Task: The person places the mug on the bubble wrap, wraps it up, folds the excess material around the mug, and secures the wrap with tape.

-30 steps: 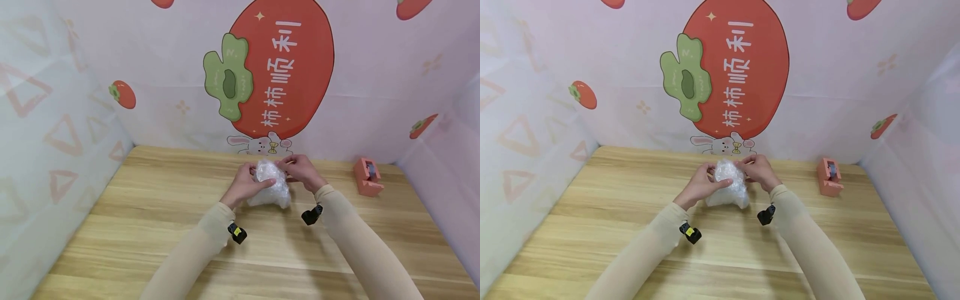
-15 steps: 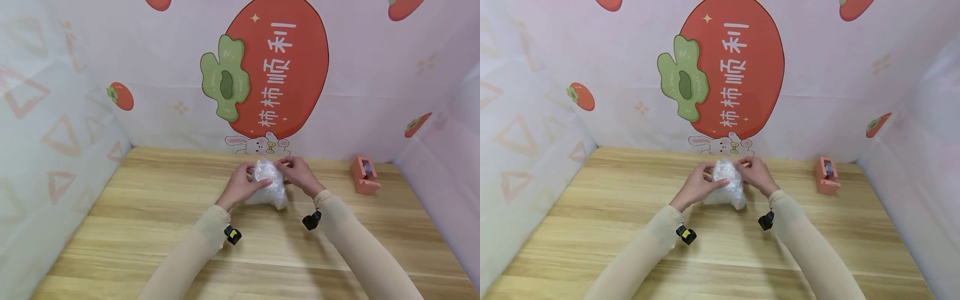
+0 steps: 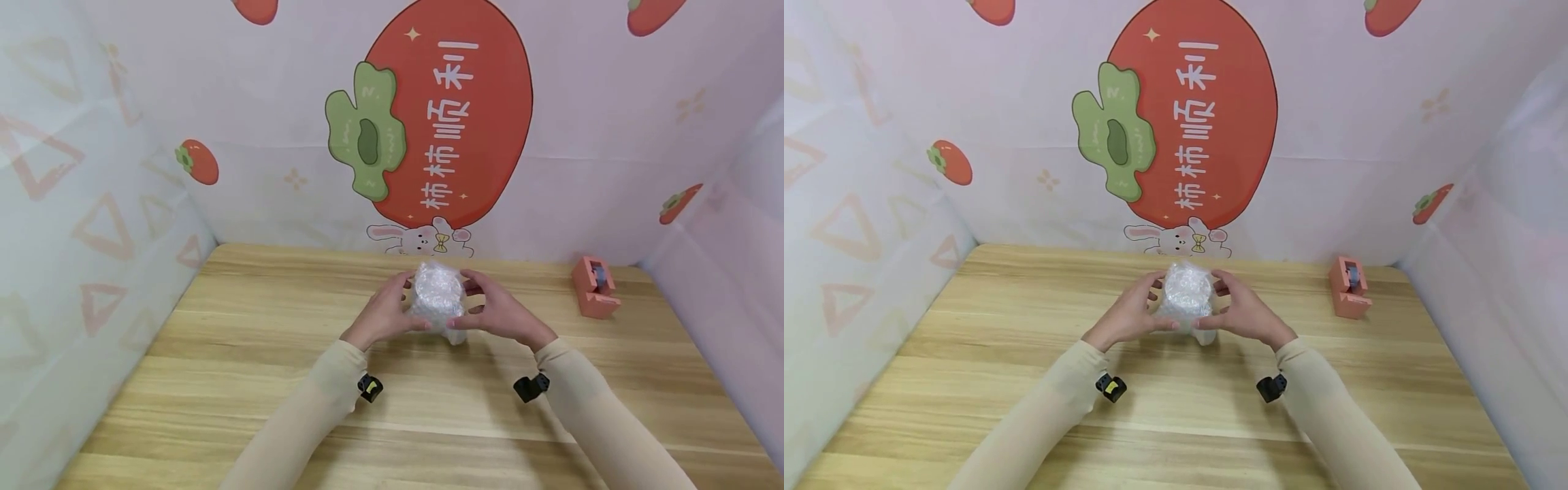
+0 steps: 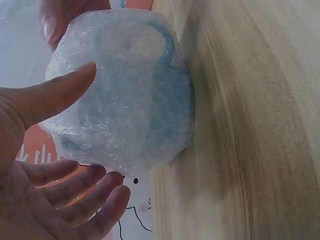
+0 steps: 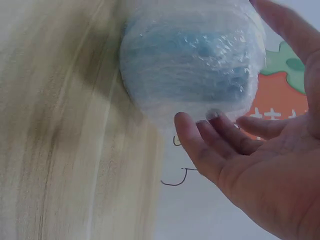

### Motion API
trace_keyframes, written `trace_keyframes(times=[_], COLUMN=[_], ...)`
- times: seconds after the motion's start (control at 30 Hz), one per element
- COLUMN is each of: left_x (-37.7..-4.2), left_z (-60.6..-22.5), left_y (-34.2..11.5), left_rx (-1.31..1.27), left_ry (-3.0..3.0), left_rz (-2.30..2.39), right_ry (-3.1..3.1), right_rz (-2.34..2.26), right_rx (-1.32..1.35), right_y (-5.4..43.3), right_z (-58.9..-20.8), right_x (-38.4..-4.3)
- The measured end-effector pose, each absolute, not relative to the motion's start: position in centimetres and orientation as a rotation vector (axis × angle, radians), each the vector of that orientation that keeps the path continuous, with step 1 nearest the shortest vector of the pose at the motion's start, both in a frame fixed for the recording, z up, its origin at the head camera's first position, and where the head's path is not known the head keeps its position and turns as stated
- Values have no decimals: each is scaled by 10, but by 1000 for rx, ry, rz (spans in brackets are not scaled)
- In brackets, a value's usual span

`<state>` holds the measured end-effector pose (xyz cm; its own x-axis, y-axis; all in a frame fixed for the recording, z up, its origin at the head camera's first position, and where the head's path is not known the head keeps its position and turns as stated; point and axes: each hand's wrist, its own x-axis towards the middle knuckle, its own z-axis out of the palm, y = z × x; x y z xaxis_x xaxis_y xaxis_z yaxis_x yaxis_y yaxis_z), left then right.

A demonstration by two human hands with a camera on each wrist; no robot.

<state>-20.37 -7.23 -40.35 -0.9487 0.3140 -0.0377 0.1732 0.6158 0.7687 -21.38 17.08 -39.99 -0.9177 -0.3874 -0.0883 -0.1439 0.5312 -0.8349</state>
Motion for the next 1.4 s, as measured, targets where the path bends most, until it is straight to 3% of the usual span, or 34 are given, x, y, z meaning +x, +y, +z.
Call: trace_keyframes(times=[0.3,0.8,1.13,1.4], left_x=[-209,-246,-263,-258], left_z=[-407,-414,-414,-414], left_y=[-71,-67,-63,-72], left_rx=[374,334,306,408], left_ry=[2745,2805,2829,2820], left_rz=[1230,1232,1219,1247], right_ry=[2483,2459,2525,2556], right_rz=[-1282,-1278,-1361,-1350], right_rx=[-492,-416,-404,-456], right_y=[162,161,159,166], right_z=[-398,-399,-406,-405], right_x=[-226,-264,-272,-262])
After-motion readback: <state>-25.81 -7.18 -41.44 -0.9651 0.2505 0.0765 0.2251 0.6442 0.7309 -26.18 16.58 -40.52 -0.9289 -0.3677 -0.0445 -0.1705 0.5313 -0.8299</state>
